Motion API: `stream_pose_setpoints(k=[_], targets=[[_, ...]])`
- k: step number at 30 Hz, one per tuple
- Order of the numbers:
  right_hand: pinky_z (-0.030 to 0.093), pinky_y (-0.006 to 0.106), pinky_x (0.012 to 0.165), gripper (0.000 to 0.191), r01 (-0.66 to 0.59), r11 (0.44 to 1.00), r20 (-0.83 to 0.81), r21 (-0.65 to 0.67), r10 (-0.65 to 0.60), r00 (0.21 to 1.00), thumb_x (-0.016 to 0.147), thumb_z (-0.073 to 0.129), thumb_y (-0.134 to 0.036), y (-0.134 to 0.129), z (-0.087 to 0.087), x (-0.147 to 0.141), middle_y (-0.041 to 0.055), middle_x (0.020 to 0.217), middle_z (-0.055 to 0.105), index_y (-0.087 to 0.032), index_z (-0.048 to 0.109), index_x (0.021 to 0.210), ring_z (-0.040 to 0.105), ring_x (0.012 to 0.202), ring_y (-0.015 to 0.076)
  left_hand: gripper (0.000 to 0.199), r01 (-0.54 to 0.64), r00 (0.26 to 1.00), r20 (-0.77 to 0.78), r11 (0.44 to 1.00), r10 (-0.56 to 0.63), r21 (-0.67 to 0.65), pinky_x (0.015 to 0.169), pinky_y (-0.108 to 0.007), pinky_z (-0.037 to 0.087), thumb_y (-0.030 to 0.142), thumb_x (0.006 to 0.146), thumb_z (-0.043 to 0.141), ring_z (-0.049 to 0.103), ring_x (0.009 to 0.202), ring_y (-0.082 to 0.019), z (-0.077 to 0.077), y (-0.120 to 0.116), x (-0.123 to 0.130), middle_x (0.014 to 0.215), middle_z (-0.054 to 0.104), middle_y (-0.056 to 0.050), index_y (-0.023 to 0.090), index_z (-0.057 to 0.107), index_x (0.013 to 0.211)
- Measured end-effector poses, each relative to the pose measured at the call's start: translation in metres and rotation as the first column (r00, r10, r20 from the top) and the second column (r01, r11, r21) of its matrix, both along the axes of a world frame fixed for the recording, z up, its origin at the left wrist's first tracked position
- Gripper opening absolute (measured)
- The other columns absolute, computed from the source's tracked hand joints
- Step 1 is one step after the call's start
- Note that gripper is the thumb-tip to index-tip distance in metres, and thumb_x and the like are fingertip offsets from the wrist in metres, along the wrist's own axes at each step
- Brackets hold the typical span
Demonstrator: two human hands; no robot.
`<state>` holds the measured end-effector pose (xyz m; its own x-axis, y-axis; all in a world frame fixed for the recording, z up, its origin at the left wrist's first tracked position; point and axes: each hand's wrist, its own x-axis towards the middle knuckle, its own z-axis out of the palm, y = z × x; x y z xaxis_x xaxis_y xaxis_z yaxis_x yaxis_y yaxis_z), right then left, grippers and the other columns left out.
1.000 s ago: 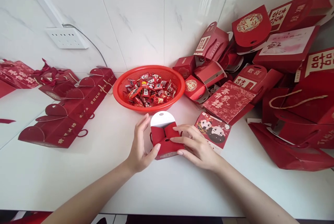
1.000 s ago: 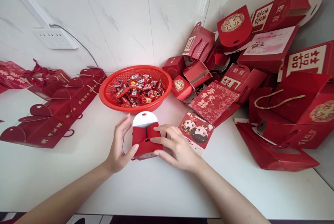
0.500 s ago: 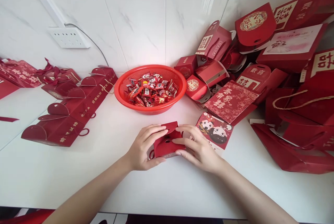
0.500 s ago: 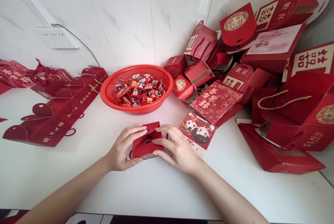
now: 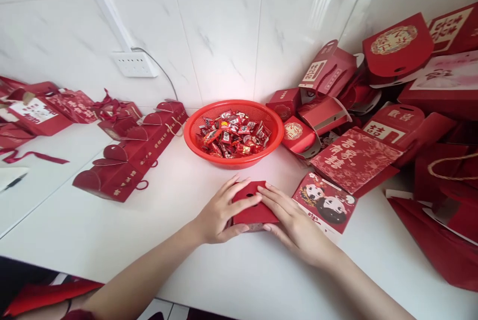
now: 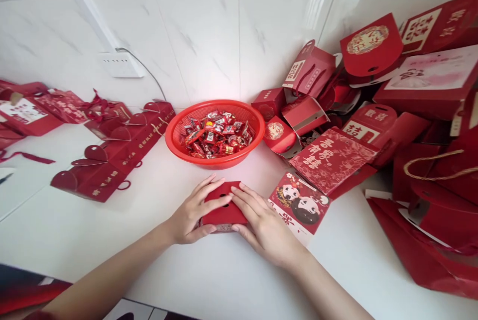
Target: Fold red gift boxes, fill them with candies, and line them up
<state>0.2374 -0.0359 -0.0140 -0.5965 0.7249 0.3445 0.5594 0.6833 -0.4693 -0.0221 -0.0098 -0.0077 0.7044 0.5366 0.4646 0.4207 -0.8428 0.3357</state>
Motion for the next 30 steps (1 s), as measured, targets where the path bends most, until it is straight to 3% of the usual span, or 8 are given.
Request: stream_pose_setpoints(k=[8,12,16,19,21,23,28,30], targets=[[0.047,0.053,0.108,0.058,0.001,0.993,0.076,0.116,-0.01,0.997,0.1,0.051,-0.035,-0.013,-0.003,0.0,0.0154,0.155,0.04,-0.024,0.031,0.153,0.04,0.142,0.0316,0.044,0.008,0.957,-0.29,0.994,0.025,0.113,0.113,-0.052,0.039,0.039,0.095,0.057,0.038,0.138,-0.034,0.036,-0.023,-0.008,0.151,0.047,-0.008,0.033,0.058,0.138],[0.052,0.05,0.102,0.05,-0.003,0.972,0.08,0.235,-0.016,0.997,0.101,0.05,-0.027,-0.018,-0.001,0.005,0.017,0.152,0.042,-0.021,0.037,0.149,0.048,0.136,0.0306,0.049,-0.238,0.822,-0.518,0.969,0.237,0.066,0.109,-0.052,0.041,0.032,0.099,0.048,0.041,0.138,-0.032,0.065,-0.052,-0.041,0.155,0.043,-0.004,0.039,0.044,0.147],[0.052,0.048,0.101,0.047,0.01,0.956,0.067,0.294,-0.031,0.997,0.1,0.052,-0.024,-0.02,-0.004,0.009,0.0174,0.15,0.045,-0.019,0.041,0.146,0.049,0.134,0.0303,0.051,-0.501,0.656,-0.627,0.864,0.42,0.055,0.115,-0.052,0.032,0.038,0.101,0.043,0.039,0.141,-0.029,0.083,-0.077,-0.099,0.158,0.039,0.002,0.044,0.034,0.151],[0.052,0.047,0.101,0.047,-0.003,0.958,0.064,0.288,-0.016,0.998,0.1,0.053,-0.023,-0.021,-0.007,0.008,0.017,0.15,0.044,-0.019,0.042,0.145,0.049,0.133,0.0296,0.06,-0.706,0.51,-0.639,0.705,0.576,0.071,0.111,-0.05,0.038,0.052,0.098,0.044,0.043,0.139,-0.03,0.086,-0.088,-0.14,0.158,0.039,0.0,0.038,0.028,0.155],[0.052,0.047,0.101,0.047,-0.018,0.961,0.064,0.277,0.001,0.998,0.099,0.053,-0.023,-0.022,-0.008,0.007,0.0164,0.15,0.044,-0.02,0.042,0.145,0.049,0.132,0.0292,0.063,-0.808,0.396,-0.637,0.581,0.661,0.1,0.104,-0.05,0.044,0.058,0.095,0.044,0.05,0.131,-0.033,0.085,-0.092,-0.157,0.157,0.041,-0.002,0.035,0.034,0.153],[0.053,0.046,0.1,0.047,-0.025,0.963,0.066,0.267,0.008,0.998,0.1,0.053,-0.023,-0.022,-0.008,0.006,0.0161,0.149,0.044,-0.02,0.042,0.146,0.049,0.132,0.0289,0.063,-0.856,0.329,-0.637,0.505,0.697,0.112,0.104,-0.053,0.044,0.058,0.094,0.044,0.054,0.127,-0.035,0.084,-0.096,-0.166,0.156,0.042,-0.004,0.032,0.041,0.151],[0.053,0.045,0.1,0.047,-0.015,0.969,0.056,0.246,0.001,0.998,0.1,0.051,-0.022,-0.02,-0.007,0.005,0.0162,0.149,0.044,-0.02,0.041,0.146,0.049,0.133,0.0279,0.065,-0.907,0.238,-0.701,0.411,0.672,0.086,0.114,-0.073,0.011,0.016,0.091,0.035,0.043,0.139,-0.032,0.082,-0.109,-0.175,0.155,0.043,-0.002,0.034,0.033,0.154],[0.053,0.044,0.1,0.046,-0.018,0.971,0.056,0.24,0.005,0.998,0.1,0.051,-0.022,-0.02,-0.008,0.005,0.0162,0.149,0.044,-0.02,0.041,0.145,0.049,0.133,0.0278,0.077,-0.932,0.211,-0.725,0.358,0.656,0.053,0.115,-0.072,0.013,0.002,0.082,0.03,0.044,0.139,-0.03,0.082,-0.114,-0.179,0.153,0.046,-0.002,0.032,0.035,0.153]])
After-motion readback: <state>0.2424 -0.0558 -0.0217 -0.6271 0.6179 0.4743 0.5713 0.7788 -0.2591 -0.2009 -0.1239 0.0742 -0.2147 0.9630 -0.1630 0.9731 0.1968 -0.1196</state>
